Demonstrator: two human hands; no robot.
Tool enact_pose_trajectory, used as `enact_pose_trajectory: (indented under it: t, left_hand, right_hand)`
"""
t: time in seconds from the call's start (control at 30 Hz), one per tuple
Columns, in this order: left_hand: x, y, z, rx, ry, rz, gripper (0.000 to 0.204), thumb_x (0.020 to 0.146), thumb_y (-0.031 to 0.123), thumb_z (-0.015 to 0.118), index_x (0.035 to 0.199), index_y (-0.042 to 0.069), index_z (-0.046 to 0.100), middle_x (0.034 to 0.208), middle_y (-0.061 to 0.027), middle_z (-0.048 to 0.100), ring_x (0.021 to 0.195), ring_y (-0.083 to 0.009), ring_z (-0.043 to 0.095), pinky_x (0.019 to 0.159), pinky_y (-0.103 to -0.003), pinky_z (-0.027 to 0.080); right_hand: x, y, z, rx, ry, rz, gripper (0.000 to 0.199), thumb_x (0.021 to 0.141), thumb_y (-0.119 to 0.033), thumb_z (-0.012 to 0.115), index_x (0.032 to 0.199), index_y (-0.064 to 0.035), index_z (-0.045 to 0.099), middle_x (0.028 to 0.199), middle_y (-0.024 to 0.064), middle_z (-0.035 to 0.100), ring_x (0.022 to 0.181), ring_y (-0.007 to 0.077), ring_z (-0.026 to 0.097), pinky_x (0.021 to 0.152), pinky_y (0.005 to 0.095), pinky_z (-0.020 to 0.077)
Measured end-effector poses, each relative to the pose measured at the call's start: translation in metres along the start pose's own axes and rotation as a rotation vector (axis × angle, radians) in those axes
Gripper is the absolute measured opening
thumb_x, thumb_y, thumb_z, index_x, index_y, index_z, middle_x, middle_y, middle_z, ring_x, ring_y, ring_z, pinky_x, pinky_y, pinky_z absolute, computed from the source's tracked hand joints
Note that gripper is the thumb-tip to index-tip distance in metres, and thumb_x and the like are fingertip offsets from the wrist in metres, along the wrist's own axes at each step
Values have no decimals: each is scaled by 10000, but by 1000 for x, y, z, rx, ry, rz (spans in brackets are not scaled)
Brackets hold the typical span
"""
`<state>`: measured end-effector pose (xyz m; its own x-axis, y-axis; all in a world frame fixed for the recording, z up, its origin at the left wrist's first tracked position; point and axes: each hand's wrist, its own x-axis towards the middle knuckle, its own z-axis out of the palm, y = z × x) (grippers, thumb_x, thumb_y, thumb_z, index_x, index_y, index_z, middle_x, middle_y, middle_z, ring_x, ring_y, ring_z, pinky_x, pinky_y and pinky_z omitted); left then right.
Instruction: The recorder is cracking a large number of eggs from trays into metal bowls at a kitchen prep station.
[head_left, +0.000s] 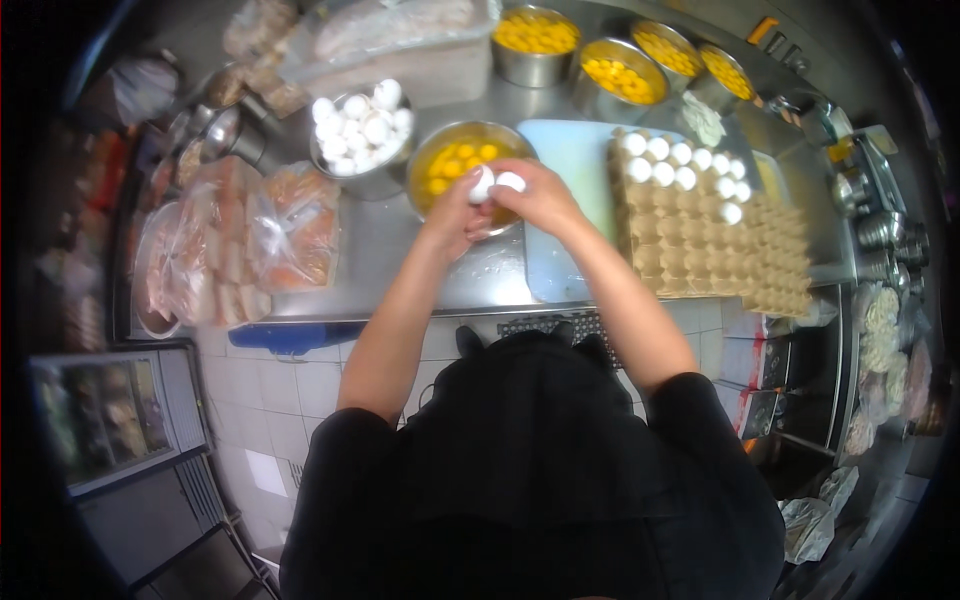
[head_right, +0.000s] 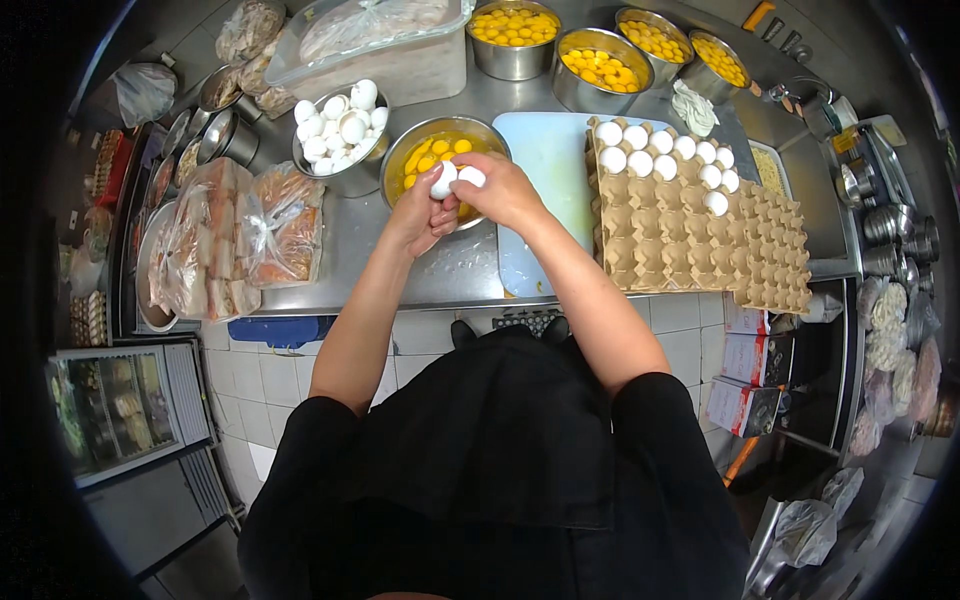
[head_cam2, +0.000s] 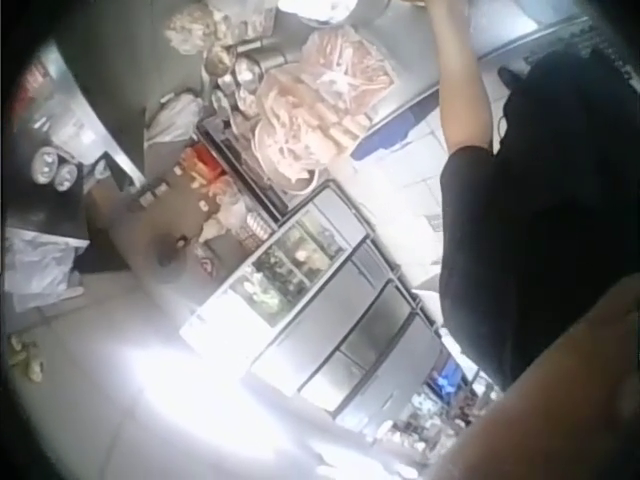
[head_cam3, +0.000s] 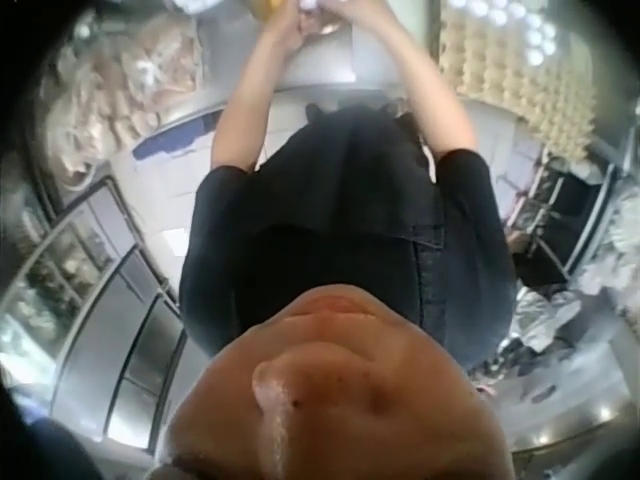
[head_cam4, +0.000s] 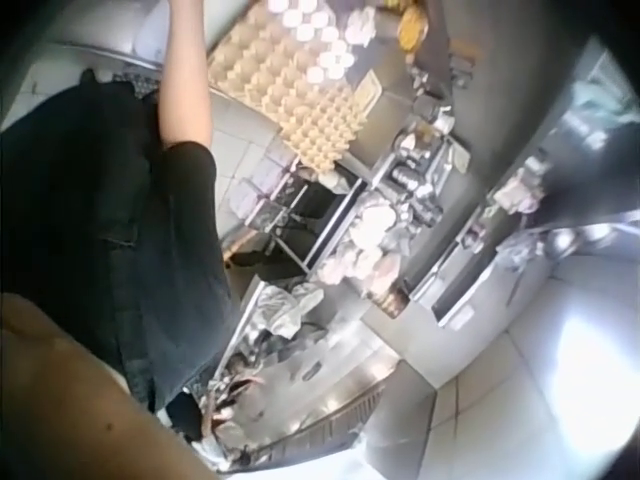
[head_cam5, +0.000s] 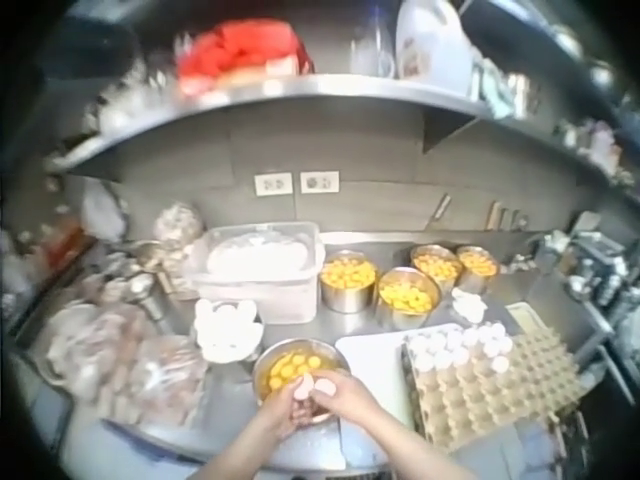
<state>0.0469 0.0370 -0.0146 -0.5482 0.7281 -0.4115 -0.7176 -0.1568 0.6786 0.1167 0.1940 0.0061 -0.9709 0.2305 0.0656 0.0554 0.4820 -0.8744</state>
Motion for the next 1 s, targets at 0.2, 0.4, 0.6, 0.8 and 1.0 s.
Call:
enact_pose_trajectory:
  t: [0.2,0.4,0.6,0.8,1.0]
  left_hand:
    - [-4,6,-8,138,64,-30,329,982,428,508,955,100,520,623,11,450,415,-59,313,381,-220,266]
    - [-7,25,12,624,248,267,448,939,431,606,1218,84,554,754,-13,550,550,-65,449,477,-205,349]
    - [4,72,-11,1165,507,687,572,852,394,724,1272,42,560,1133,-115,658,1006,-188,620,881,-302,480]
    - [7,152,-81,1692,679,705,638,828,436,718,1331,83,547,1160,-204,637,1069,-305,614,924,-370,471]
    - [-4,121,-41,1354,180,478,540,867,404,696,1315,124,582,1066,-91,643,933,-165,607,837,-293,479]
  right_hand:
    - [9,4,1,-270,52,-183,378,785,-257,675,1151,-167,688,1067,124,632,977,304,635,861,381,514]
    - [18,-3,-2,-452,219,-494,390,764,-159,711,1150,-205,688,1014,115,616,934,296,636,802,376,534]
    - [32,8,2,-208,342,-404,425,839,-242,727,1198,-60,591,1021,109,621,879,246,649,722,356,546]
    - [31,-5,17,801,-106,394,436,961,-382,605,1172,-6,539,951,74,623,693,113,597,565,256,526]
    - [47,-4,23,780,-205,450,437,995,-474,496,1099,-57,579,794,34,613,583,80,509,461,205,413]
